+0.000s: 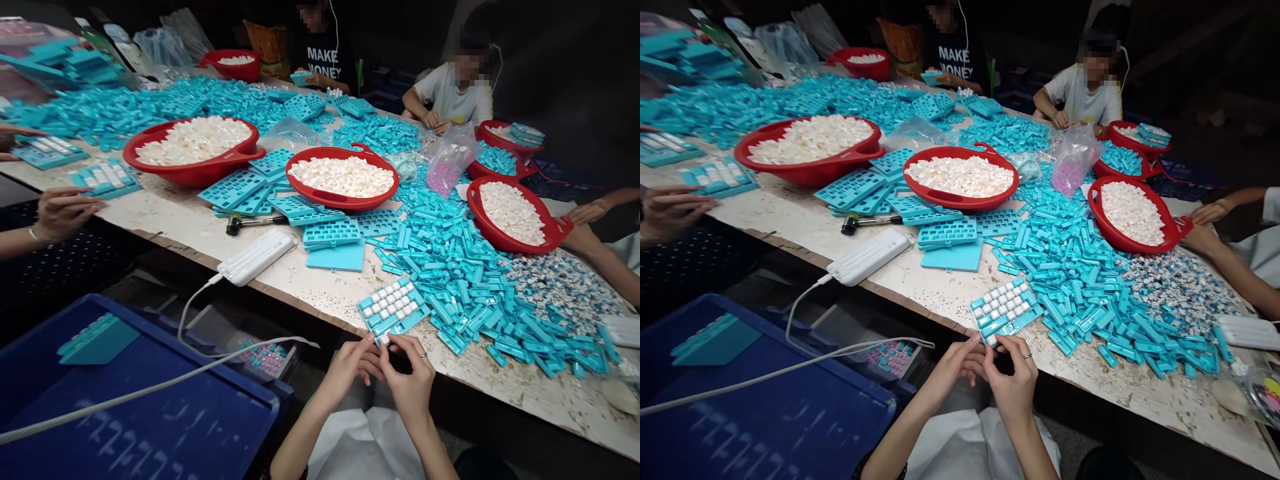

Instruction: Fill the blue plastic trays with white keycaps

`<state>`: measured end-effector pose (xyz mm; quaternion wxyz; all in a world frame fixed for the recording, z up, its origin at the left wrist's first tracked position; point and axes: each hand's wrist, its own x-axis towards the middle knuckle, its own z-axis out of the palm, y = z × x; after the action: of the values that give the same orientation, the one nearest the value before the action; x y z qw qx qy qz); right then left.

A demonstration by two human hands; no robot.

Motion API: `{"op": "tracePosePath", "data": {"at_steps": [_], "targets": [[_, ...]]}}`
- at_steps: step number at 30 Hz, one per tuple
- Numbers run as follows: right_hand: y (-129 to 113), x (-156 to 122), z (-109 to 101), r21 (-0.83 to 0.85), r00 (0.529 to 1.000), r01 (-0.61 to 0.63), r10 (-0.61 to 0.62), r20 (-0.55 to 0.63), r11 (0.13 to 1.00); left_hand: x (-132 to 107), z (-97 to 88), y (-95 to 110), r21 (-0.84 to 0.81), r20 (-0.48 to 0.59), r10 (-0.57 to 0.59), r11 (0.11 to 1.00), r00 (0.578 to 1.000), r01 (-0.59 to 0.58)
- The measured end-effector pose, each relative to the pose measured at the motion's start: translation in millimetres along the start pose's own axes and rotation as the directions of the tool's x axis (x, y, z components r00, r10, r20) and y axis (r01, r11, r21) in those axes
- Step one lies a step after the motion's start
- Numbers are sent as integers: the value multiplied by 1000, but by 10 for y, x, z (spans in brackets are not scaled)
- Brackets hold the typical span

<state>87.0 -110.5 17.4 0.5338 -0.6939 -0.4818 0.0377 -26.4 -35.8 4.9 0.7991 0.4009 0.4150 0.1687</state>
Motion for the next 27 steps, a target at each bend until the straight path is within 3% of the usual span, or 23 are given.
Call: {"op": "tracePosePath", "data": {"at_steps": [6, 9, 14, 21, 27], "targets": [[10, 44, -31, 137, 963, -270, 266, 52, 953, -44, 15, 23, 7, 55, -2, 1000, 998, 2], [29, 49, -38, 175, 941, -337, 324, 95, 925, -44, 16, -1, -6, 65, 8, 1000, 998, -8], [49, 43, -48, 95, 948, -285, 266, 175, 954, -7, 42, -25, -12, 51, 35, 999, 998, -34], [17, 40, -46, 39, 989, -97, 92, 112, 995, 39, 81, 22, 63, 35, 51, 997, 998, -53], [25, 22, -30, 90, 985, -127, 115, 126, 988, 34, 112, 41, 115, 0, 47, 992, 999, -47]]}}
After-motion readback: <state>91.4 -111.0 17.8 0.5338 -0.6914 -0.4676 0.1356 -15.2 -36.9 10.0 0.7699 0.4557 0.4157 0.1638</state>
